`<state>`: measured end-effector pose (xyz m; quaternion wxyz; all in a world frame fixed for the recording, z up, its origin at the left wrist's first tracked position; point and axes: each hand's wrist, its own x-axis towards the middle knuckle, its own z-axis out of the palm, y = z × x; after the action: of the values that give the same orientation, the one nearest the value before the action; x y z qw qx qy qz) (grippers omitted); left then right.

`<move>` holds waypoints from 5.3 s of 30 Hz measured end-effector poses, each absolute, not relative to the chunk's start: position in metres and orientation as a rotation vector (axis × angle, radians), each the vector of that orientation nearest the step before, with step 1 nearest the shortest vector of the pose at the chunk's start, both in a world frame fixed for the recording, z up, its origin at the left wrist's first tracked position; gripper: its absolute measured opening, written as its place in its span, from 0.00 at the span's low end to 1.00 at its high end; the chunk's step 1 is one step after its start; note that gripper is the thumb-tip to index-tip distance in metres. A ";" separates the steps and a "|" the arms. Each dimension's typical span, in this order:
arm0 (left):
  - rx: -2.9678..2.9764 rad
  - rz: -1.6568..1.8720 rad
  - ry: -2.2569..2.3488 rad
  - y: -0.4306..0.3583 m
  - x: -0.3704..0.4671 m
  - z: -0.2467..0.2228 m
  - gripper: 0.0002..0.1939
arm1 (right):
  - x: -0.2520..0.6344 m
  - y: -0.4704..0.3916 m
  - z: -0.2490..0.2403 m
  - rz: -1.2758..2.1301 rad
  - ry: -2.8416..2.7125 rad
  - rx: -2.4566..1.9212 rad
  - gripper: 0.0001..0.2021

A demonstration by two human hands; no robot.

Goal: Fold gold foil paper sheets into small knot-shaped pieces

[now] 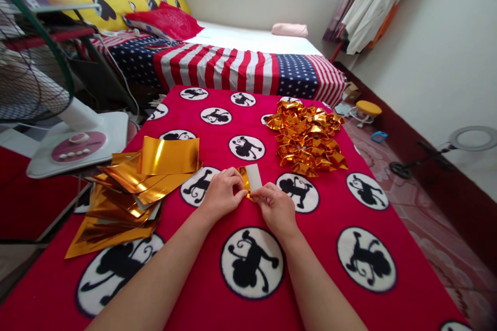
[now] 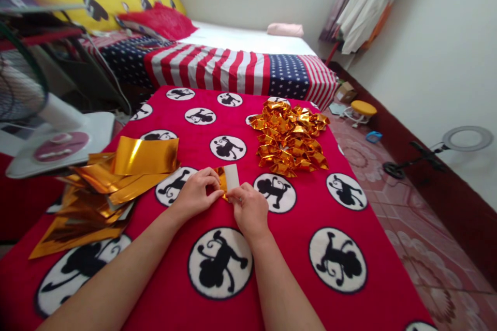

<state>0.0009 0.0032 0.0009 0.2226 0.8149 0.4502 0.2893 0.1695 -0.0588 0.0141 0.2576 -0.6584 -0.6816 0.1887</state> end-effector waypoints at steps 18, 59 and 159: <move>2.125 0.820 1.185 0.008 -0.003 0.005 0.04 | 0.160 -0.074 0.016 -0.148 -2.457 -1.721 0.11; 2.711 0.473 1.523 -0.071 -0.001 0.003 0.24 | 0.162 -0.081 -0.002 0.042 -2.359 -1.501 0.18; 2.112 0.961 1.551 -0.039 0.013 0.001 0.05 | 0.192 -0.064 -0.008 0.371 -1.987 -1.208 0.07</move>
<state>0.0130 -0.0394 0.0013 0.1744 0.7450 0.5474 0.3390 0.1916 -0.0640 -0.0076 0.3834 -0.4738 -0.7793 0.1454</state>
